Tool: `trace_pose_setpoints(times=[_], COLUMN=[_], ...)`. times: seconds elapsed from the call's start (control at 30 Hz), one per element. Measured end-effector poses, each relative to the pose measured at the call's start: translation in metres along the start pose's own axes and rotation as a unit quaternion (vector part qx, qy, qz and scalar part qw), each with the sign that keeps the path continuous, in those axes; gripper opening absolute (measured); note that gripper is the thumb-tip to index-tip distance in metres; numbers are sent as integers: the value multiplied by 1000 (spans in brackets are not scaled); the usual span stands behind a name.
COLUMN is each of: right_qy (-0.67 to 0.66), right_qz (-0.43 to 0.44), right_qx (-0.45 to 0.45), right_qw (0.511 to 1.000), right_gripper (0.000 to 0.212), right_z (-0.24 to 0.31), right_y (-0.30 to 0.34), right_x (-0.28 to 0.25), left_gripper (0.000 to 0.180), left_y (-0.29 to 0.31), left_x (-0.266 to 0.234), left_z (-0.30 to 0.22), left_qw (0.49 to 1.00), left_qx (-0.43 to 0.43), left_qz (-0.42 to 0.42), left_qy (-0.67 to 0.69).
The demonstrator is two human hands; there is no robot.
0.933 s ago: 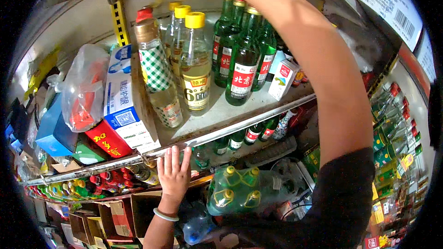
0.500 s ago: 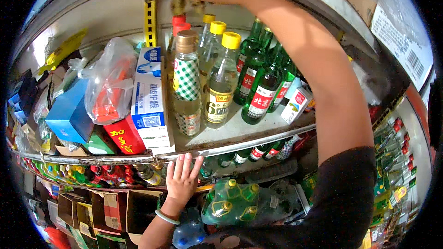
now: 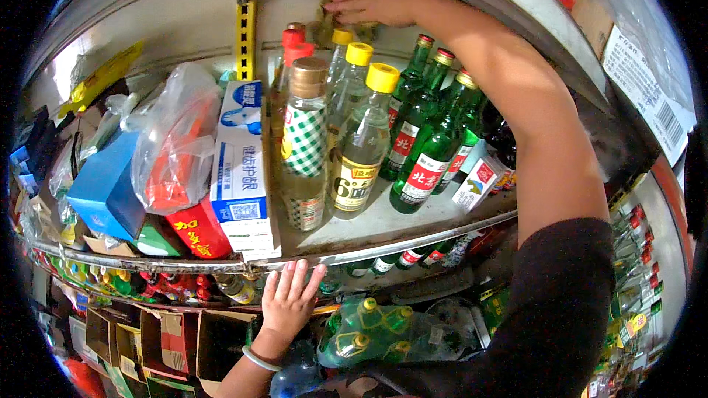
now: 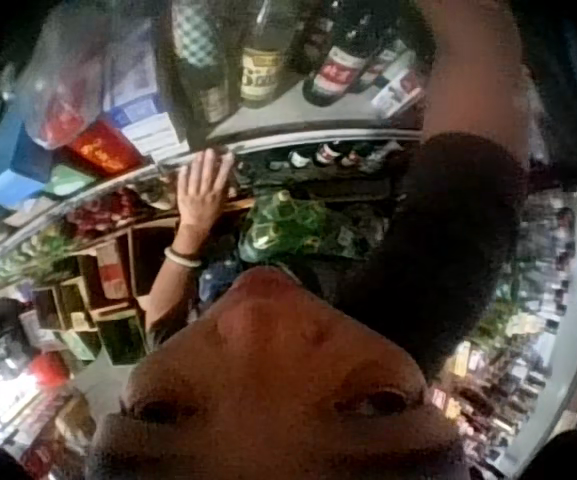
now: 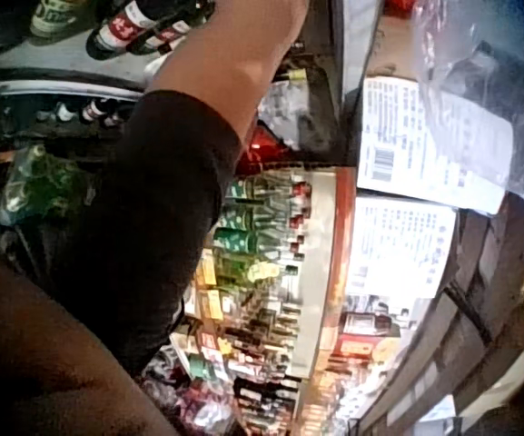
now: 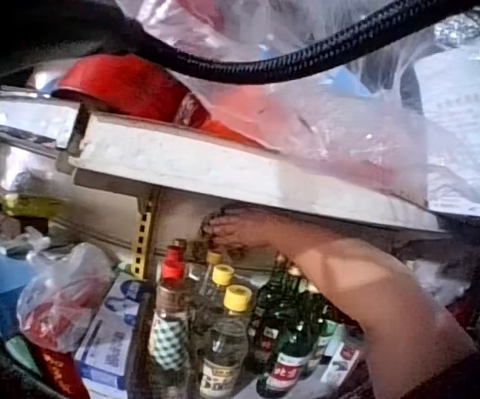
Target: The person wipes the top edges of shelves using a yellow cloth, moving bottles aside and returning them.
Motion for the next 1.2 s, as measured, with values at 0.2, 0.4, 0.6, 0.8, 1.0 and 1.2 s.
trace_pose_setpoints(times=[0.2,0.4,0.6,0.8,1.0,1.2], right_qy=[54,54,-74,44,23,27], right_qz=[73,54,-57,-2,145,178], right_qx=[-63,-100,132,245,217,214], right_qw=[994,992,987,969,965,960], right_gripper=[38,40,47,48,45,41], right_z=[1,-6,-35,-47,-29,-25], right_y=[78,127,77,82,185,219], right_x=[48,72,46,48,94,116], left_gripper=[63,65,58,56,53,55], left_y=[2,1,5,9,8,12], left_x=[5,11,12,16,15,22], left_z=[-1,-4,-6,-4,-6,-8], left_qw=[1000,1000,999,999,999,999], left_qx=[14,12,13,18,20,30], left_qz=[-6,-4,-34,-21,-8,-8], left_qy=[-8,-1,-5,-41,-47,-28])
Point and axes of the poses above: each hand's wrist, its own y-axis away from the middle knuckle, its own x-axis out of the palm, z = x × y, the point moved 10 cm from there along -y, towards the middle knuckle
